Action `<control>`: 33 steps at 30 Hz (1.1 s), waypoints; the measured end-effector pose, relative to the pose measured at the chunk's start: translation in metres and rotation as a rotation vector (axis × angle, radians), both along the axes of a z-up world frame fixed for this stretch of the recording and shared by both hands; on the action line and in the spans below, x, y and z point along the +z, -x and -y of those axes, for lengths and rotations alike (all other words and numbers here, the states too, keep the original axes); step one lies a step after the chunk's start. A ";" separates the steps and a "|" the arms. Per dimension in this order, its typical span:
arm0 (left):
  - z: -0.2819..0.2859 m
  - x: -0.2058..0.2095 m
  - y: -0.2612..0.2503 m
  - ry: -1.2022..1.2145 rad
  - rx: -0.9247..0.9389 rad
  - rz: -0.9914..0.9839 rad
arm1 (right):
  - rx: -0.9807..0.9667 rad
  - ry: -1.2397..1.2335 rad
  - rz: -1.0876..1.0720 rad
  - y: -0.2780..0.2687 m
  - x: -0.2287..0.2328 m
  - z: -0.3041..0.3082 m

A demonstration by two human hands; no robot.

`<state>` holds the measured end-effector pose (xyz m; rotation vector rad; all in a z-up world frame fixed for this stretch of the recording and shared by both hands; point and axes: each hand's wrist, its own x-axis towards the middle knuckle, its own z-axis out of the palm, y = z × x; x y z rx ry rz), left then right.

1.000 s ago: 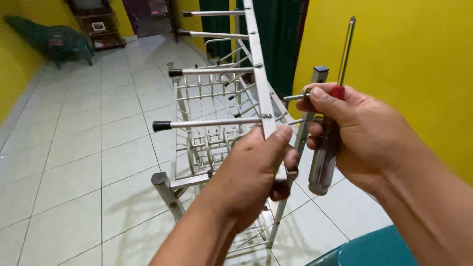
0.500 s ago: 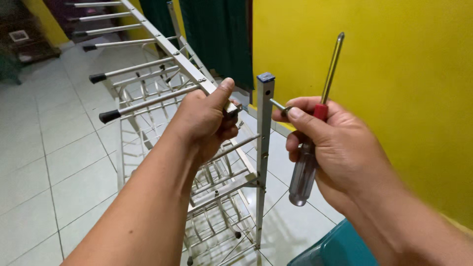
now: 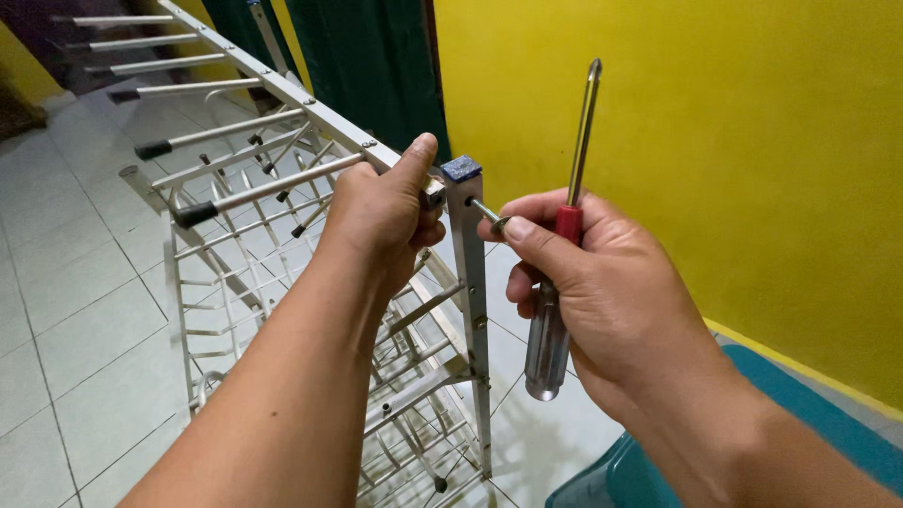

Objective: The person uses a screwdriver to attach metal rods to a white metal dish rack frame, inserting and tightening screws at multiple connection points. The person repeatedly picks up screws from a nearby stool and secures them into the rack.

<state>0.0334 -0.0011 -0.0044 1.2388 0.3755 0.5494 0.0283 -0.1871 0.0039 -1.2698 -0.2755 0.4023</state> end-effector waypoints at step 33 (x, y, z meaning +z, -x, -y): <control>-0.004 -0.015 -0.013 0.160 -0.110 0.081 | -0.093 -0.010 0.004 -0.004 -0.006 -0.022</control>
